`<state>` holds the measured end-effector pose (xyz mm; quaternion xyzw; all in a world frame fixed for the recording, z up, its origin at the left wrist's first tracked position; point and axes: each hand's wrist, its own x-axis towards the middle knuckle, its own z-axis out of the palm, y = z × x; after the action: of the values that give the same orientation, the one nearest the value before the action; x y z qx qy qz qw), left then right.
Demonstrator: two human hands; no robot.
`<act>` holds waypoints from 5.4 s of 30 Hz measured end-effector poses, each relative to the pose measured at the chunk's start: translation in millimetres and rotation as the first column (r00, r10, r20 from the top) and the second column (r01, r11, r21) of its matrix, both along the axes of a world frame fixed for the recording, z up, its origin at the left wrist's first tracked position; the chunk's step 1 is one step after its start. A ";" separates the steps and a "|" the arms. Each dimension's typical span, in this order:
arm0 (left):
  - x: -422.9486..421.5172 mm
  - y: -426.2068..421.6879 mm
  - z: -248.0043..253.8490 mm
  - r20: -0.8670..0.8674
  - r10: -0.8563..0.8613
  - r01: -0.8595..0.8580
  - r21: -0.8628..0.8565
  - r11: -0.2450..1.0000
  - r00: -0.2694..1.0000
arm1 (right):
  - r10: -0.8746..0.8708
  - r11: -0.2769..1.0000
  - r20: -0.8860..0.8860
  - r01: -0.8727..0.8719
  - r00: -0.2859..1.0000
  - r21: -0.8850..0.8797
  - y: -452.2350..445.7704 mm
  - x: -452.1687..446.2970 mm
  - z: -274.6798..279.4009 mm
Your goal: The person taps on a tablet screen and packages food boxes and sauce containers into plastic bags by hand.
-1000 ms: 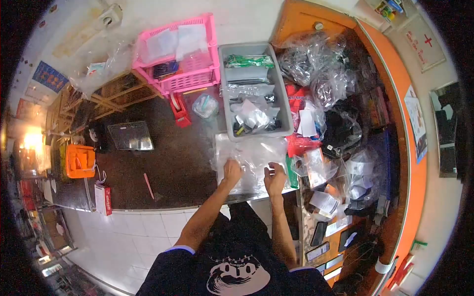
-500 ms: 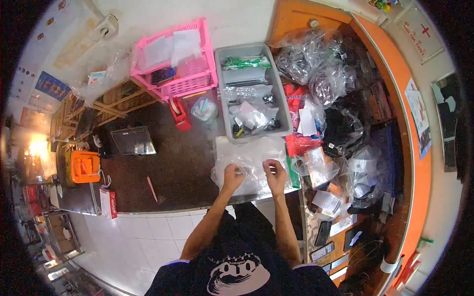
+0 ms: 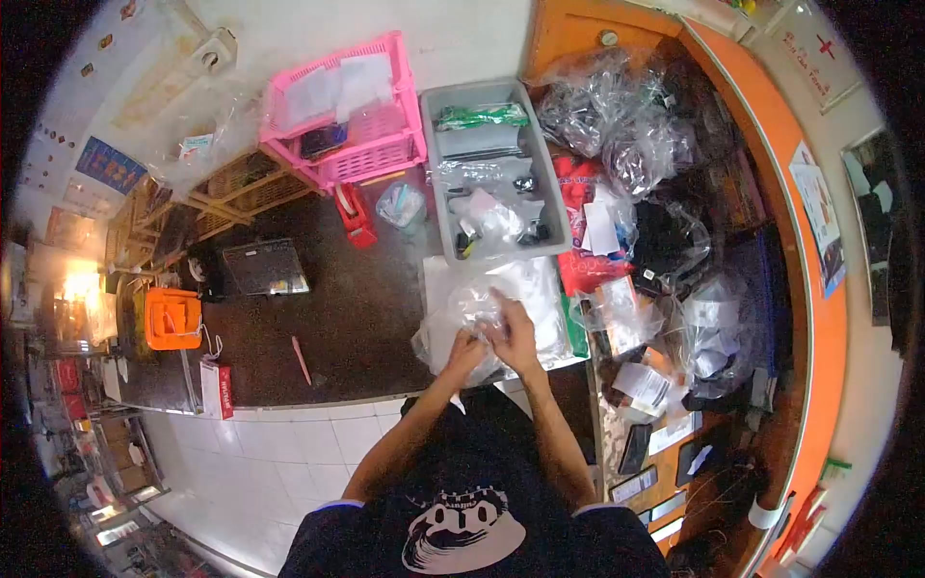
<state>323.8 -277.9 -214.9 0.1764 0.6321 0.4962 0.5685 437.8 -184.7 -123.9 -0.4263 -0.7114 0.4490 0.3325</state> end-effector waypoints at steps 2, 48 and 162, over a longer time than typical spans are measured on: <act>-2.6 -5.5 18.6 -0.191 -0.198 0.211 0.048 0.976 0.961 | 0.077 0.985 0.159 -0.101 0.984 0.143 12.9 -2.0 -26.1; -31.0 -86.7 299.6 -0.185 0.021 0.094 0.587 0.804 0.982 | -0.074 0.846 -0.392 -0.150 0.917 -0.511 -72.2 -17.8 222.7; -418.8 -427.2 8.0 -0.407 0.742 -0.774 0.121 0.622 0.533 | -0.144 0.982 0.801 -0.013 0.582 0.186 -282.8 -293.0 -42.0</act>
<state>-95.0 -705.1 -206.9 -0.0345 0.7694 0.6191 0.1535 144.7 -467.5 -165.8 -0.5796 -0.8042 0.1293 0.0233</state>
